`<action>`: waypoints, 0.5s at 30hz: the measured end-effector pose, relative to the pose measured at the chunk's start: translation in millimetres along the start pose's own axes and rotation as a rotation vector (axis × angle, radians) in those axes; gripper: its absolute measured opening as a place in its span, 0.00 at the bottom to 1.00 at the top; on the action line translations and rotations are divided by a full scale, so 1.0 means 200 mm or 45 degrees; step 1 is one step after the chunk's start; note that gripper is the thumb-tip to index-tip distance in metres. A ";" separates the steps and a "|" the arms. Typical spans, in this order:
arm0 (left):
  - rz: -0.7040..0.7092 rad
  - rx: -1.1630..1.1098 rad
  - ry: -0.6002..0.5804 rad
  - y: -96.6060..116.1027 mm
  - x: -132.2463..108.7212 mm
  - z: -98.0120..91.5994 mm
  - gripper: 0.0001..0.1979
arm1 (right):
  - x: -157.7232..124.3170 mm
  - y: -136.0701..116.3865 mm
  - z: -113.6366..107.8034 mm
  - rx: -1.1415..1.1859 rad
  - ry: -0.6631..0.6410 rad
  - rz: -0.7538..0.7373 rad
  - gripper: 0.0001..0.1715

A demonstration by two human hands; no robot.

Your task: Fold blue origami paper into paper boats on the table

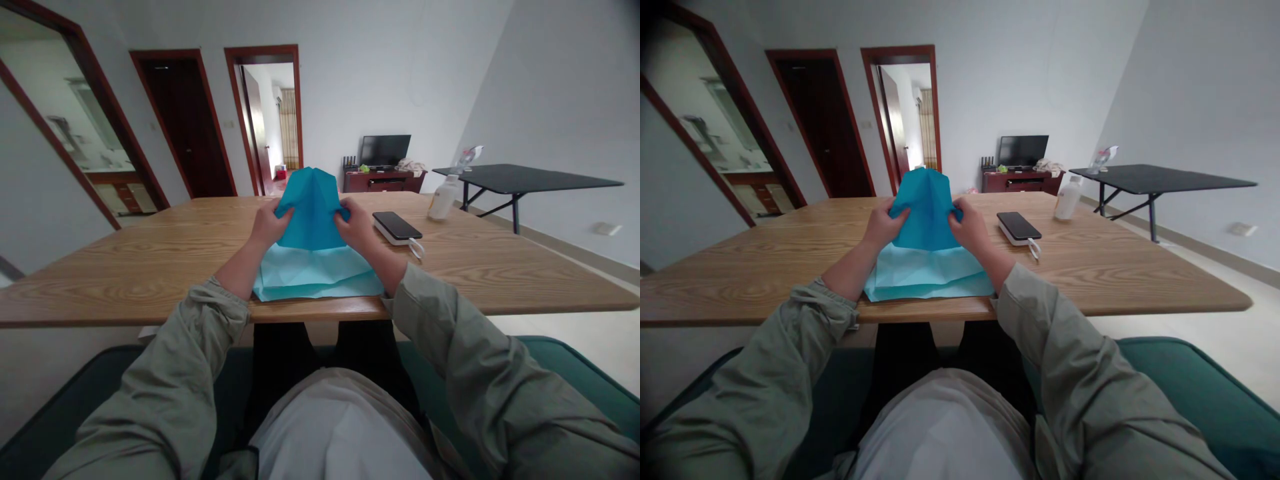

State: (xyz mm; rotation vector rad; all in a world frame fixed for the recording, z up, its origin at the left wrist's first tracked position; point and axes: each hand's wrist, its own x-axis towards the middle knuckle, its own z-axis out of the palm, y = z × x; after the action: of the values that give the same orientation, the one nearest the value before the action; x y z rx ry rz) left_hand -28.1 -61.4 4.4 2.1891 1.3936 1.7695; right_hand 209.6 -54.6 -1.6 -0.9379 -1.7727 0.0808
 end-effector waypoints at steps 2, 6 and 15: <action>0.021 0.061 0.004 -0.01 0.00 -0.01 0.12 | 0.00 0.00 -0.02 -0.035 0.022 0.014 0.12; -0.005 0.166 0.093 -0.03 0.01 -0.02 0.08 | 0.01 -0.01 -0.05 -0.132 0.051 0.030 0.14; 0.110 0.193 0.139 0.08 -0.01 0.04 0.13 | -0.03 -0.10 0.03 -0.282 -0.184 -0.170 0.12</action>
State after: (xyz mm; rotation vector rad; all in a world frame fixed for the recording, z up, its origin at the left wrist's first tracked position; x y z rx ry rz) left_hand -12.4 -68.2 6.9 2.2910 1.5258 1.8976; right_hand 194.3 -69.7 0.6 -0.9879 -2.0038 -0.1396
